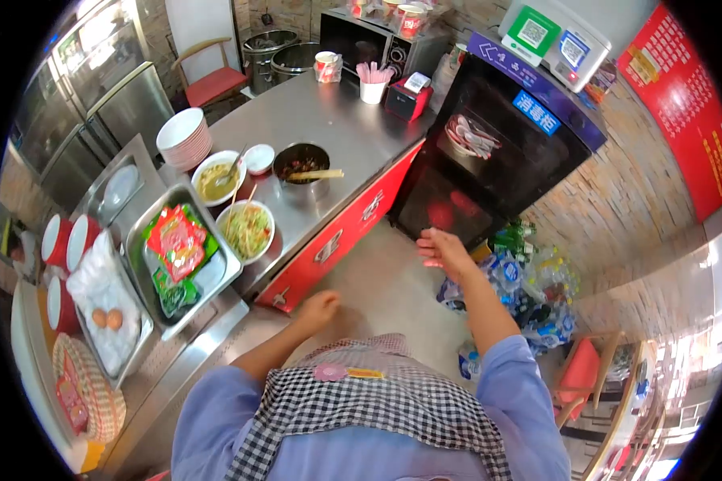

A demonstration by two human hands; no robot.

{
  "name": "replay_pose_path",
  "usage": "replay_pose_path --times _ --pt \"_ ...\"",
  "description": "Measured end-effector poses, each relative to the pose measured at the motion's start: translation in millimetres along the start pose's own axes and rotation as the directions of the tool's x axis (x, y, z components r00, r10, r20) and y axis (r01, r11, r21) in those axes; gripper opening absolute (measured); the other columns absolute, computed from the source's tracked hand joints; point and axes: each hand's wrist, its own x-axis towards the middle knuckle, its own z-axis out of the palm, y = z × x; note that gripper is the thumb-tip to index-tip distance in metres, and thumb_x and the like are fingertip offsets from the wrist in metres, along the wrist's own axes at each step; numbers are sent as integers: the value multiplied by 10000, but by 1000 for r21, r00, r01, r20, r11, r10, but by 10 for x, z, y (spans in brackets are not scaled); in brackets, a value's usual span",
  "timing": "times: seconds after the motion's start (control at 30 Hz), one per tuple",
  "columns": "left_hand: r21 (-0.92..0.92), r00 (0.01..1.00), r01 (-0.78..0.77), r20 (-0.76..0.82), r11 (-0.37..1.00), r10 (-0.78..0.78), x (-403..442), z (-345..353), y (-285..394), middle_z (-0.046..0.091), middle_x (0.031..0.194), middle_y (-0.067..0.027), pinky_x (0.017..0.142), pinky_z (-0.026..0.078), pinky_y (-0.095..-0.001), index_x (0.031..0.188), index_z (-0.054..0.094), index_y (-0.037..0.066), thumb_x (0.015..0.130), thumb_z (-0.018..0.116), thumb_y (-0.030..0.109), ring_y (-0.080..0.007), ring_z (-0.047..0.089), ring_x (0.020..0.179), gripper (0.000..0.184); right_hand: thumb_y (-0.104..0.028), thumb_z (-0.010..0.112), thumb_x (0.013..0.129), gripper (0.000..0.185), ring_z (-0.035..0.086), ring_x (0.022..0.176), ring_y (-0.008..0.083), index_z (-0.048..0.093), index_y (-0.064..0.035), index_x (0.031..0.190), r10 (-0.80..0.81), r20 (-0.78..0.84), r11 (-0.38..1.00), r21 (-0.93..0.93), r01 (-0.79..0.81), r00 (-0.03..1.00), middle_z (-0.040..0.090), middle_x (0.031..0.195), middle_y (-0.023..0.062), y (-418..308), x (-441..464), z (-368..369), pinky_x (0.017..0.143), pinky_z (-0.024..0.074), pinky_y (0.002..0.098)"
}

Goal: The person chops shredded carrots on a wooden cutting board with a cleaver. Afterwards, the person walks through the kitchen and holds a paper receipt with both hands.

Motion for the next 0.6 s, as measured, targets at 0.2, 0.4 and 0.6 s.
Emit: replay_pose_path --times 0.2,0.4,0.6 --pt "-57 972 -212 93 976 216 1977 118 1385 600 1074 -137 869 446 -360 1105 583 33 867 540 141 -275 568 1022 264 -463 531 893 556 527 1064 229 486 -29 1237 -177 -43 984 -6 177 983 536 1195 121 -1078 1651 -578 847 460 356" --pt "55 968 -219 -115 974 224 3605 125 1718 566 1110 -190 902 415 -410 1150 540 11 825 592 191 -352 523 1048 376 -389 578 873 400 552 892 183 580 -18 1023 -346 -221 915 134 380 912 598 1003 71 -2014 3695 -885 757 438 320" --pt "-11 929 -10 -371 1000 5 4985 121 1539 490 1204 -270 974 367 -410 1261 401 -83 763 692 315 -388 466 1134 701 -237 586 879 326 627 773 218 575 84 941 -62 -505 869 397 295 861 633 946 128 -2719 4403 -808 667 499 355"
